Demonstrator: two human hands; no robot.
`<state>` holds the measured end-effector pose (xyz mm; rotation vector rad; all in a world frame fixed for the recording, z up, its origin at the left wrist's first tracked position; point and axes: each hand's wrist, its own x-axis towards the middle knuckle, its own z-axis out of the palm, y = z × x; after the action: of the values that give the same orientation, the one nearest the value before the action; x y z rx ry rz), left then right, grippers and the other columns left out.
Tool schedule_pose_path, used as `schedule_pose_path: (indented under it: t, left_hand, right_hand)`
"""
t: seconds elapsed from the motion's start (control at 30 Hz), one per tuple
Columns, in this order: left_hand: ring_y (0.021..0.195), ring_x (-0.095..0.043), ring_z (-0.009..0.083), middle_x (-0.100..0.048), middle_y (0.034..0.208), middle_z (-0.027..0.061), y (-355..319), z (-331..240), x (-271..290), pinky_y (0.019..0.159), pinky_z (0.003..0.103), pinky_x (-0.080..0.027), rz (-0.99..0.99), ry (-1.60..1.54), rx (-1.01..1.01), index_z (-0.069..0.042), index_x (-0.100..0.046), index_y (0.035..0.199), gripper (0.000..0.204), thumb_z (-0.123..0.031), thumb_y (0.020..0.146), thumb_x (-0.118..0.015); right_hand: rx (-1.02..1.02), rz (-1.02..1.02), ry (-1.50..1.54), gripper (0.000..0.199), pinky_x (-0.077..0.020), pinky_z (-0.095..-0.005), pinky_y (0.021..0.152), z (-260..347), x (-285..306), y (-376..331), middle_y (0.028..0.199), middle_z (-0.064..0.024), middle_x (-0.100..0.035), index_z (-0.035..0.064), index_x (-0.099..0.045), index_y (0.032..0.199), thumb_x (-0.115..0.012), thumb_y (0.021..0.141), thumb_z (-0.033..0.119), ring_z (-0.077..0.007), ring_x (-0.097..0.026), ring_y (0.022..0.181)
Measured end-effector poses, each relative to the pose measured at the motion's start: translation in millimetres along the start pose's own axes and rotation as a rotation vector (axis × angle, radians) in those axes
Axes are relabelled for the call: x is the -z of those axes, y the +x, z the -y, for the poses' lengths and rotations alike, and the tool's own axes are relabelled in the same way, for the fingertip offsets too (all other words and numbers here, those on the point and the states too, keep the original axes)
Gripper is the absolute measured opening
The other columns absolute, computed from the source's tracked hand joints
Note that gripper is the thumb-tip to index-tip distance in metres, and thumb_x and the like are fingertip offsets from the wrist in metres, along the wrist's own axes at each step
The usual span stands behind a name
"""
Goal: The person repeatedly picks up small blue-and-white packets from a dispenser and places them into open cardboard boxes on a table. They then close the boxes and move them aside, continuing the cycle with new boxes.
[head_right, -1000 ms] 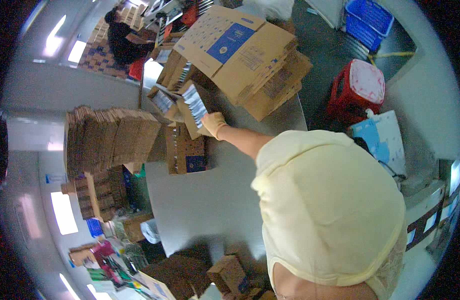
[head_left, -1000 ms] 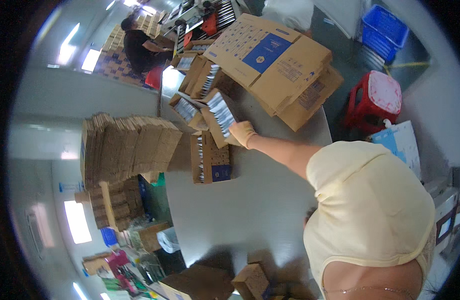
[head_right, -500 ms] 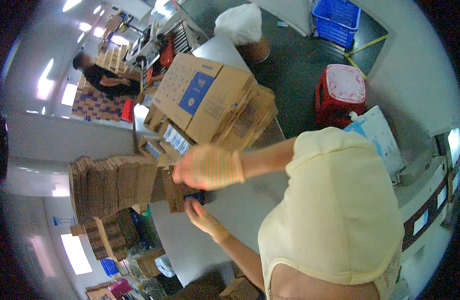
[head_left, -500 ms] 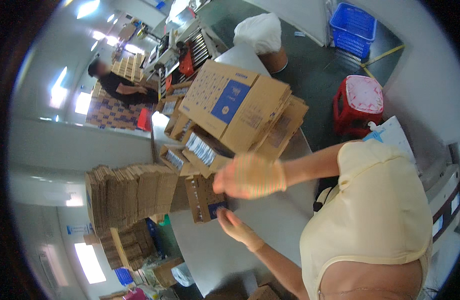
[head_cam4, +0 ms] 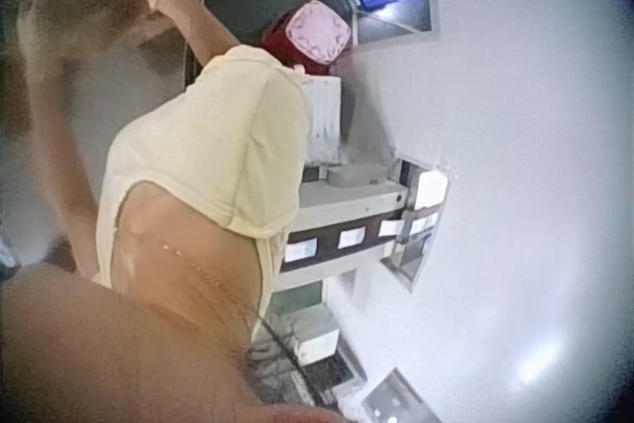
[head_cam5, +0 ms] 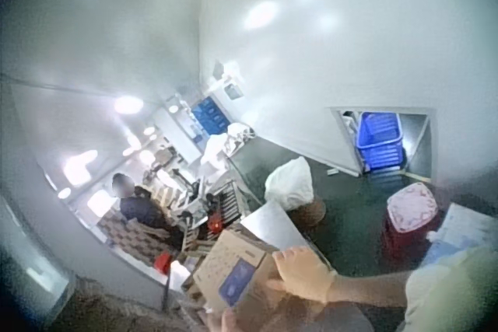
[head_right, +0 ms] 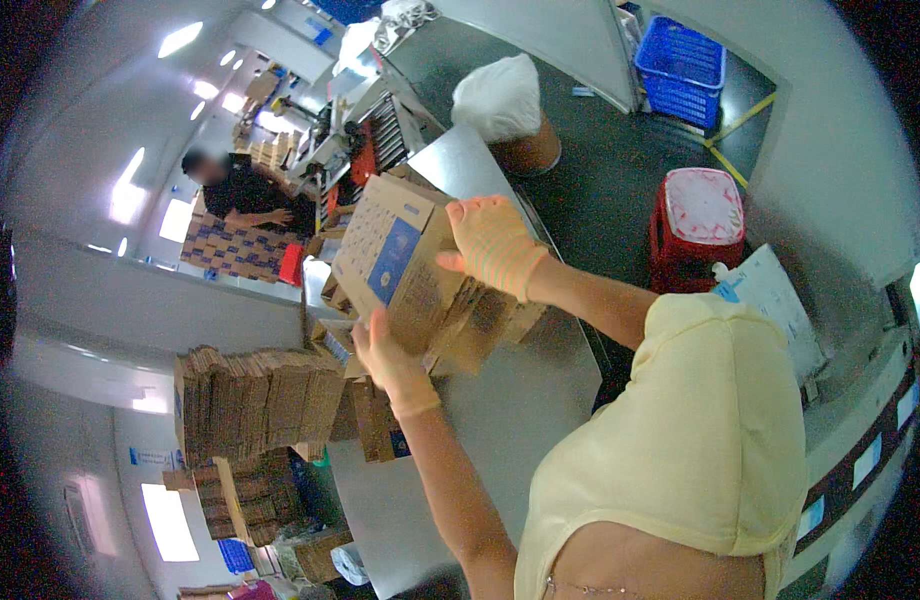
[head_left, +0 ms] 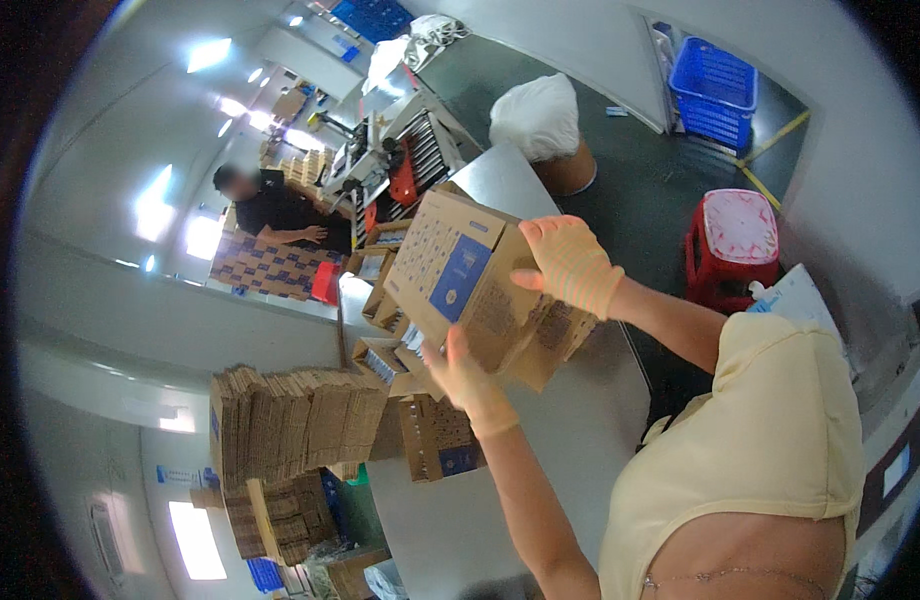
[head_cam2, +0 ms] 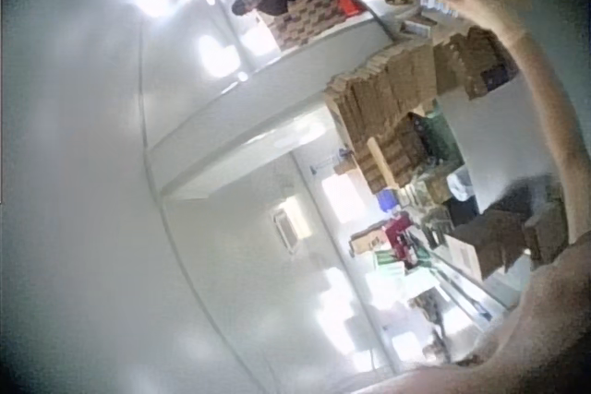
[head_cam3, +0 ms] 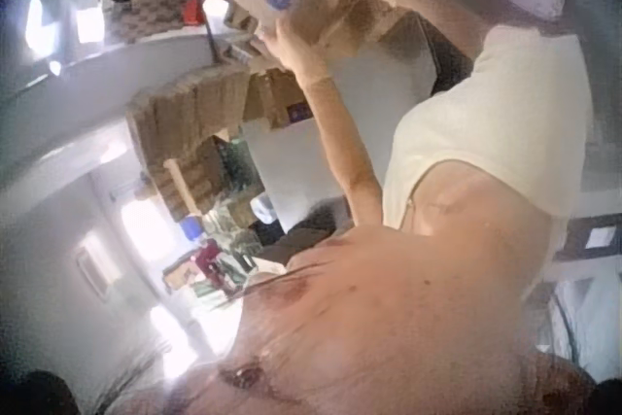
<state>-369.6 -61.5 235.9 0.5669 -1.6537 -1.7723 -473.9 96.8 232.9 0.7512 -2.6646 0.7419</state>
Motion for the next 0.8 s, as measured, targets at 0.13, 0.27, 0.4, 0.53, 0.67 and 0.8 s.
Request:
schedule_pose_path:
  t: [0.13, 0.27, 0.4, 0.53, 0.67, 0.8]
  left_hand:
    - [0.108, -0.051, 0.0344, -0.051, 0.122, 0.0168, -45, -19, 35, 0.091, 0.054, -0.041, -0.438, -0.295, 0.008, -0.004, -0.049, 0.124, 0.043, -0.024, 0.086, -0.054]
    - [0.121, -0.042, 0.0326, -0.039, 0.134, 0.0174, -104, -5, 131, 0.096, 0.054, -0.039, -0.435, -0.32, -0.059, -0.005, -0.038, 0.135, 0.07, -0.054, 0.085, -0.045]
    - [0.119, -0.046, 0.0286, -0.044, 0.128, 0.0144, -185, 74, 172, 0.093, 0.047, -0.046, -0.396, -0.691, 0.18, -0.004, -0.039, 0.132, 0.055, -0.042, 0.093, -0.044]
    - [0.112, -0.049, 0.0282, -0.048, 0.121, 0.0146, -262, 158, 186, 0.09, 0.046, -0.045, -0.616, -0.933, 0.305, -0.003, -0.045, 0.125, 0.048, -0.039, 0.093, -0.045]
    - [0.104, -0.053, 0.0302, -0.053, 0.112, 0.0154, -352, 165, 210, 0.085, 0.045, -0.046, -1.178, 0.267, 0.344, -0.002, -0.051, 0.115, 0.041, -0.036, 0.093, -0.045]
    - [0.096, -0.057, 0.0321, -0.058, 0.104, 0.0163, -391, 158, 185, 0.081, 0.045, -0.046, -1.368, 1.239, 0.567, -0.001, -0.058, 0.106, 0.037, -0.033, 0.092, -0.046]
  right_hand:
    - [0.255, -0.123, 0.178, 0.071, -0.0363, -0.0448, 0.1, 33, -3, -18, 0.124, -0.0179, -0.051, 0.0005, -0.042, 0.126, -0.075, 0.071, 0.032, -0.0336, -0.049, 0.117]
    - [0.549, -0.062, 0.498, 0.077, -0.0348, -0.0486, 0.102, 108, -34, -53, 0.134, -0.0212, -0.042, 0.0001, -0.04, 0.126, -0.076, 0.069, 0.037, -0.0371, -0.043, 0.122]
    - [0.872, 0.508, 0.75, 0.059, -0.0408, -0.0449, 0.095, 161, -29, -87, 0.115, -0.0196, -0.055, -0.0029, -0.057, 0.097, -0.069, 0.07, 0.049, -0.0334, -0.049, 0.112]
    - [1.419, 0.729, 0.508, 0.042, -0.0372, -0.0427, 0.096, 196, -119, -168, 0.091, -0.0111, -0.061, 0.0007, -0.062, 0.084, -0.061, 0.079, 0.042, -0.0254, -0.053, 0.104]
    - [1.793, 0.81, 0.522, 0.037, -0.0262, -0.0451, 0.107, 148, -175, -215, 0.125, -0.0054, -0.055, 0.0185, -0.064, 0.111, -0.065, 0.08, 0.038, -0.0239, -0.043, 0.123]
    - [2.033, 0.887, 0.538, 0.037, -0.0162, -0.0603, 0.109, 98, -232, -236, 0.135, 0.0039, -0.049, 0.0282, -0.063, 0.113, -0.067, 0.078, 0.04, -0.0263, -0.03, 0.135]
